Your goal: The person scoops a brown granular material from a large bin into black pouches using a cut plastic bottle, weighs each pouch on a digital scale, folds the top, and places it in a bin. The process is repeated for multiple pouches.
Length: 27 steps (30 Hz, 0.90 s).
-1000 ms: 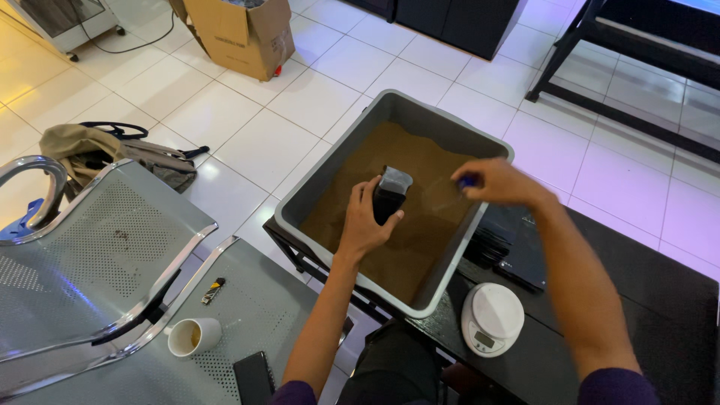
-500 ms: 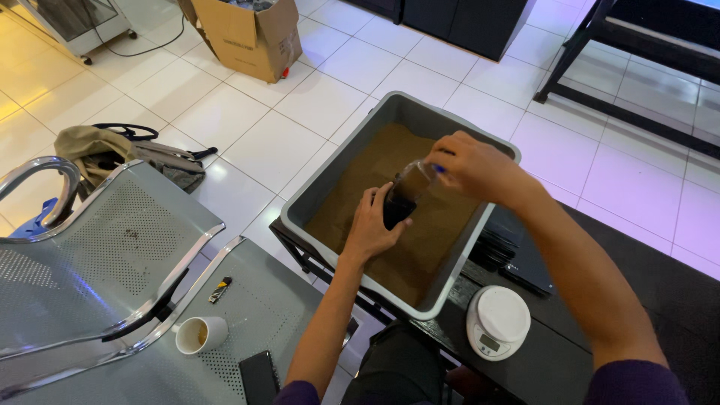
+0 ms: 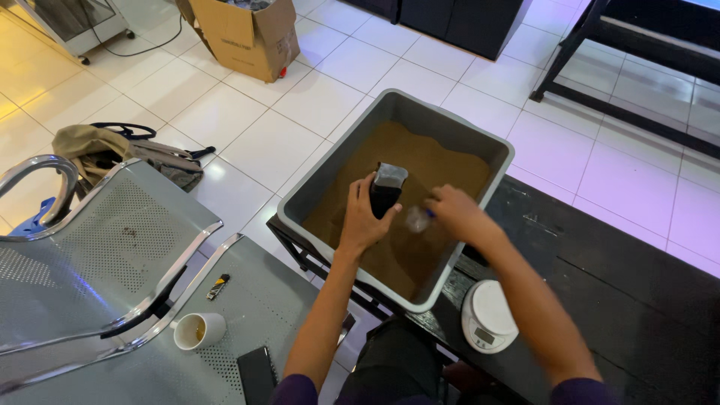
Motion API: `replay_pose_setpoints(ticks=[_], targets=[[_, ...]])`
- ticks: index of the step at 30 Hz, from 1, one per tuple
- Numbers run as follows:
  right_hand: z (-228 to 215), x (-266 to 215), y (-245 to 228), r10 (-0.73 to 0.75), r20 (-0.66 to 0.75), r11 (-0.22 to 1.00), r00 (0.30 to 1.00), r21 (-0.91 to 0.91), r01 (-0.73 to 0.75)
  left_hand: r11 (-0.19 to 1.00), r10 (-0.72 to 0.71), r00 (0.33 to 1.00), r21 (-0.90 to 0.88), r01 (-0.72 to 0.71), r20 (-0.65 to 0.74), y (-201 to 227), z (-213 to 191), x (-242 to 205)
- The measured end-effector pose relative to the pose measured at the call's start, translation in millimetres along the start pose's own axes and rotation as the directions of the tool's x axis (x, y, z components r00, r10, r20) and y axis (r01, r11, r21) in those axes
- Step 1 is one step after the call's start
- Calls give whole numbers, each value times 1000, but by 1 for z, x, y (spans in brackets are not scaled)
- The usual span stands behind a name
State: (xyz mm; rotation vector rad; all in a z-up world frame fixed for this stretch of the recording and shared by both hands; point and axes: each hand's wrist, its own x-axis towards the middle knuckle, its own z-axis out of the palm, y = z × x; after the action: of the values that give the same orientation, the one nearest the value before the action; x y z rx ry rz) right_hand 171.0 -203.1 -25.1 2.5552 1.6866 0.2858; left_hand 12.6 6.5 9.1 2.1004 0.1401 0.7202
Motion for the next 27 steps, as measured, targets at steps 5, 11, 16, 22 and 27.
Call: replay_pose_setpoints(ticks=[5, 11, 16, 22, 27], targets=[[-40, 2, -71, 152, 186, 908, 971, 363, -212, 992, 120, 990, -30, -123, -80, 2, 5, 4], [14, -23, -93, 454, -62, 692, 889, 652, -308, 940, 339, 914, 30, -341, -223, 57, 27, -3], [18, -97, -78, 630, -286, 668, 722, 673, -317, 898, 423, 875, -23, -440, -236, 120, 66, -19], [-20, -230, -59, 802, -386, 574, 456, 710, -407, 823, 373, 928, -453, -341, -21, 171, 134, -66], [-36, -320, -79, 935, -238, 355, 265, 686, -635, 756, 353, 887, -649, -83, 298, 173, 198, -121]])
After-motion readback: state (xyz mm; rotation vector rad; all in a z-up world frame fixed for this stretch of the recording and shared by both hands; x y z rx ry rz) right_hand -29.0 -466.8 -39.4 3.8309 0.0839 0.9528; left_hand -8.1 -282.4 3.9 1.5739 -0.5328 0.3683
